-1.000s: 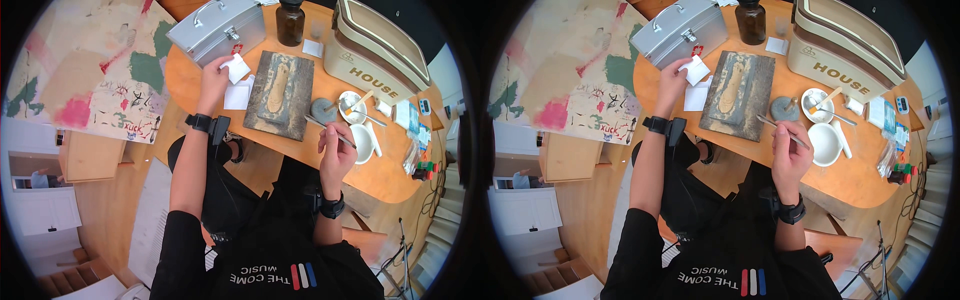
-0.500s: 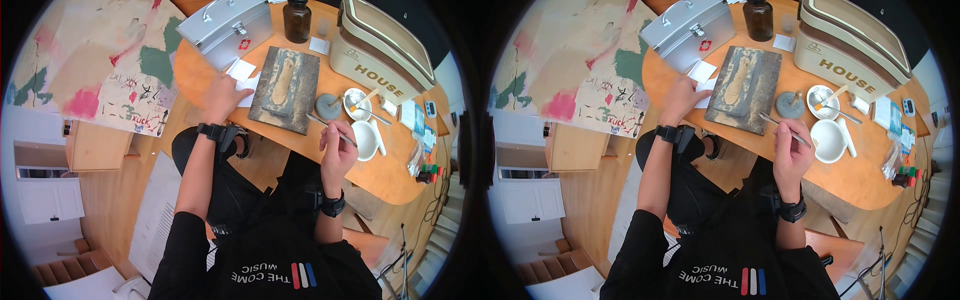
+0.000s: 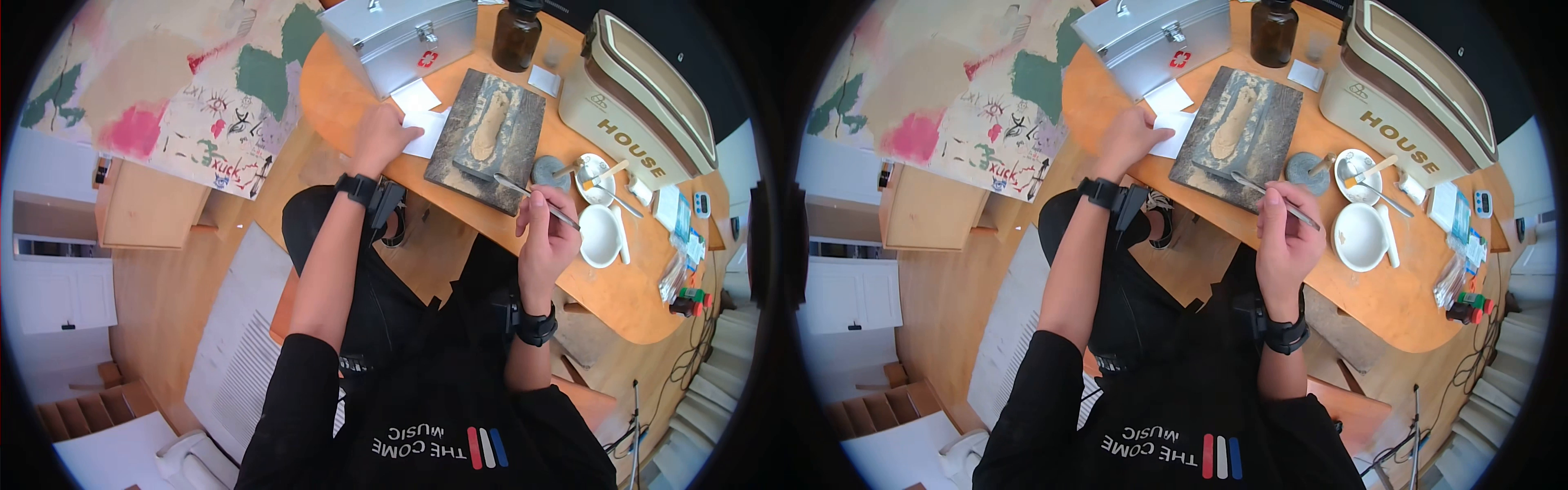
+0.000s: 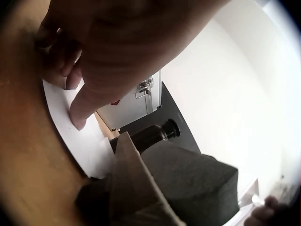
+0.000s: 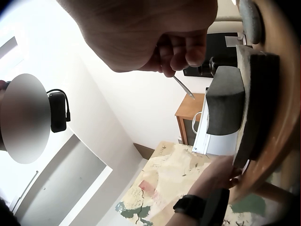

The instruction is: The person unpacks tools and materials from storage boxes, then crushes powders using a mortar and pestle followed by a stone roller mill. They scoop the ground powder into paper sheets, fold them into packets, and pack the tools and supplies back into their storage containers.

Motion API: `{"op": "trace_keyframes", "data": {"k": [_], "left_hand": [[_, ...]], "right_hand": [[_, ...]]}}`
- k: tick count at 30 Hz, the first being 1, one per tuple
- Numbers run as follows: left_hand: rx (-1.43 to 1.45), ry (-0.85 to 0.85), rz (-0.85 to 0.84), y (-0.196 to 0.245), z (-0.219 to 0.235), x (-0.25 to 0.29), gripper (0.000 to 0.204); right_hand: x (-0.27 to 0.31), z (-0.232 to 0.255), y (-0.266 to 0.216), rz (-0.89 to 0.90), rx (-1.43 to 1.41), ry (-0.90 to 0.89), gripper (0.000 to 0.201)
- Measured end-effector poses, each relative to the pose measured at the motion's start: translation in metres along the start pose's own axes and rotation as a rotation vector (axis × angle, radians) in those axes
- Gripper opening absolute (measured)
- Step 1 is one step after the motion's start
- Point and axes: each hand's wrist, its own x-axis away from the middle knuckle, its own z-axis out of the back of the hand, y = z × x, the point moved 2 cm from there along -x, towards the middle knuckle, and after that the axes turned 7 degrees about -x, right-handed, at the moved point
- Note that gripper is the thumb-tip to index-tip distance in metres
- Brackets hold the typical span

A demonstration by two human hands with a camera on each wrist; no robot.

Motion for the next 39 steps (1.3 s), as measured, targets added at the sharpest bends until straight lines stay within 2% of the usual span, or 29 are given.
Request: {"op": "trace_keyframes", "data": {"k": [4,6,10,12,14,16,18,20,22,23,25,26,28,30,33,35,36,38,39], "left_hand": [[0.071,0.0,0.015,-0.009,-0.004,-0.004,0.034],[0.372,0.176,-0.119,-0.016,0.005,0.003,0.03],[0.521,0.146,-0.109,0.004,0.046,0.023,0.018],[0.673,0.163,-0.227,0.022,0.056,0.031,0.008],[0.738,0.148,-0.275,0.037,0.055,0.036,0.012],[0.815,0.126,-0.313,0.046,0.052,0.039,0.019],[0.394,0.281,-0.536,0.05,0.054,0.045,0.022],[0.347,0.24,-0.517,0.05,0.053,0.047,0.028],[0.234,0.433,-0.611,0.049,0.05,0.052,0.036],[0.241,0.429,-0.593,0.047,0.049,0.055,0.036],[0.161,0.455,-0.608,0.047,0.054,0.059,0.058],[0.161,0.452,-0.607,0.045,0.054,0.06,0.058],[0.119,0.438,-0.627,0.045,0.053,0.06,0.08],[0.121,0.457,-0.649,0.05,0.056,0.063,0.083],[0.13,0.5,-0.681,0.055,0.054,0.066,0.086],[0.14,0.526,-0.697,0.056,0.051,0.066,0.086],[0.126,0.55,-0.714,0.055,0.048,0.065,0.09],[0.115,0.573,-0.73,0.056,0.045,0.065,0.094],[0.13,0.58,-0.737,0.057,0.045,0.065,0.088]], "right_hand": [[-0.003,-0.005,-0.003,0.018,0.019,-0.06,0.012],[-0.01,-0.01,-0.007,0.018,0.017,-0.084,0.012],[-0.028,-0.028,-0.017,0.046,-0.088,-0.118,0.012],[-0.038,-0.039,-0.019,-0.004,-0.127,-0.188,0.012],[-0.048,-0.042,-0.014,0.012,-0.141,-0.162,0.012],[-0.052,-0.053,-0.018,0.004,-0.143,-0.224,0.012],[-0.055,-0.053,-0.018,-0.009,-0.14,-0.227,0.012],[-0.054,-0.054,-0.014,-0.022,-0.149,-0.219,0.013],[-0.054,-0.059,-0.009,-0.031,-0.136,-0.228,0.013],[-0.052,-0.062,-0.007,-0.026,-0.136,-0.233,0.012],[-0.048,-0.069,-0.002,-0.049,-0.14,-0.244,0.012],[-0.047,-0.072,-0.001,-0.056,-0.148,-0.246,0.012],[-0.044,-0.077,-0.001,-0.092,-0.145,-0.24,0.011],[-0.041,-0.081,0.0,-0.127,-0.14,-0.231,0.011],[-0.039,-0.086,0.002,-0.055,-0.063,-0.199,0.01],[-0.04,-0.088,0.001,0.03,0.141,-0.211,0.009],[-0.04,-0.09,0.001,0.03,0.145,-0.208,0.009],[-0.041,-0.092,0.002,-0.164,0.011,-0.212,0.008],[-0.043,-0.09,0.005,-0.165,0.013,-0.209,0.008]]}}
